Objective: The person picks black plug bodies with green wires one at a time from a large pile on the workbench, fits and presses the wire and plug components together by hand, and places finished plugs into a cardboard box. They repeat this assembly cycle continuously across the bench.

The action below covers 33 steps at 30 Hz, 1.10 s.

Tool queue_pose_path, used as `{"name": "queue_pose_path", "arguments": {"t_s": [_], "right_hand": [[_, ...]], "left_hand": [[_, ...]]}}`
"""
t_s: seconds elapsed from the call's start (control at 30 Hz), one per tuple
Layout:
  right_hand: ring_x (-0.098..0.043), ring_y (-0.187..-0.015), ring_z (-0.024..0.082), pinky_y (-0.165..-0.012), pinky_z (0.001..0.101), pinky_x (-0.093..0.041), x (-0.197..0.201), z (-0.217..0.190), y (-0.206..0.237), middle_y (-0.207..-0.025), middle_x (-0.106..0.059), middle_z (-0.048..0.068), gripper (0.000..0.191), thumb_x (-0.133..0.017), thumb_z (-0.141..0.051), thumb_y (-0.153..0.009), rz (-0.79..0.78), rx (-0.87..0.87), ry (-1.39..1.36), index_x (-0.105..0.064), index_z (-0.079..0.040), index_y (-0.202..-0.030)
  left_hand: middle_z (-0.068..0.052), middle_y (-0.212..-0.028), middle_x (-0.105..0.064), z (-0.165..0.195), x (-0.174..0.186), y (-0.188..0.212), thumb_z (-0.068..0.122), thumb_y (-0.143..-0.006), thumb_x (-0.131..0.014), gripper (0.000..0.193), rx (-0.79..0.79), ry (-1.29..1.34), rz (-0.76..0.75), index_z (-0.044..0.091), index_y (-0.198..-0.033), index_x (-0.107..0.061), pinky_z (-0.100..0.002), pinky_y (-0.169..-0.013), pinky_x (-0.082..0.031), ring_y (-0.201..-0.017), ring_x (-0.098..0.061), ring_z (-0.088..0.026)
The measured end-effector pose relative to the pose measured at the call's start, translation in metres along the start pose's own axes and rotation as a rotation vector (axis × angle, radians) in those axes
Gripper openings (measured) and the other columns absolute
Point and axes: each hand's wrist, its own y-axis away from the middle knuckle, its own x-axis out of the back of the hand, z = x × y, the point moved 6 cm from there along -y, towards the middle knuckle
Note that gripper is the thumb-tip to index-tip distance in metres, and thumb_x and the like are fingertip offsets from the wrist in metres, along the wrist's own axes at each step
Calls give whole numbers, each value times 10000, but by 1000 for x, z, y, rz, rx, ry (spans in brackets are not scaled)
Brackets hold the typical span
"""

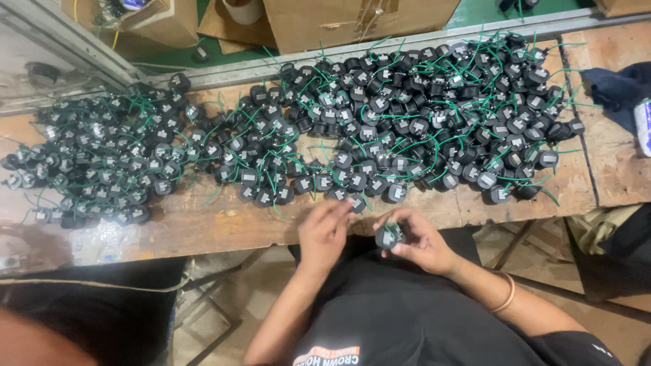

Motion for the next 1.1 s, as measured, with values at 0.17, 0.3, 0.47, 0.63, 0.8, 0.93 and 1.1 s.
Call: {"name": "queue_pose_path", "arguments": {"t_s": [0.17,0.3,0.47,0.63,0.8,0.93,1.1], "right_hand": [[-612,-1112,295,-774,435,-620,-1,13,3,-1259,-502,127,863,-709,-140,-888,54,-250,-451,-170,-211,-1559],[-531,-1275,292,-994,461,-513,-3,19,5,-1347,-498,137,790,-742,-74,-864,-39,-247,-126,-323,-93,-1533],[-472,-1409,336,-1155,427,-349,-5,22,1,-1464,-519,196,529,-787,-92,-876,-37,5,500,-573,-18,-1354],[-586,-1141,314,-980,411,-467,-1,6,0,-1198,-592,162,469,-821,-90,-785,99,-39,686,-638,-20,-1212],[-609,-1088,306,-926,395,-510,-26,-22,-12,-1153,-580,145,381,-786,-83,-806,-50,36,691,-647,-36,-1157],[-610,-1035,269,-898,371,-498,-28,-30,-18,-1071,-586,111,359,-843,-126,-786,-18,54,630,-632,-46,-1066],[-614,-981,222,-843,351,-508,-18,-19,-15,-1028,-587,79,372,-906,-178,-765,6,19,511,-579,-74,-910]], "left_hand": [[-75,-930,-748,17,10,4,-37,-791,-810,254,-293,125,122,77,-1011,-757,-348,-778,-603,-867,-747,-240],[-66,-930,-763,24,6,2,-73,-800,-794,257,-258,377,49,77,-1005,-753,-317,-750,-617,-835,-764,-210],[-92,-1023,-775,35,-14,-3,-128,-869,-699,281,-195,455,-55,44,-1087,-747,-322,-806,-634,-911,-778,-223],[-144,-1154,-755,22,-21,5,-82,-813,-762,251,-111,526,-255,60,-1014,-714,-322,-924,-589,-1080,-734,-240],[-68,-903,-663,-1,-36,25,-18,-766,-856,308,420,805,-266,61,-863,-574,-331,-809,-543,-868,-634,-198],[-70,-918,-674,0,-9,4,36,-753,-832,208,146,280,-86,71,-837,-644,-341,-780,-543,-859,-671,-243],[-198,-1076,-651,3,-4,-20,157,-709,-879,333,24,-276,103,36,-974,-718,-429,-807,-482,-956,-600,-360]]}}
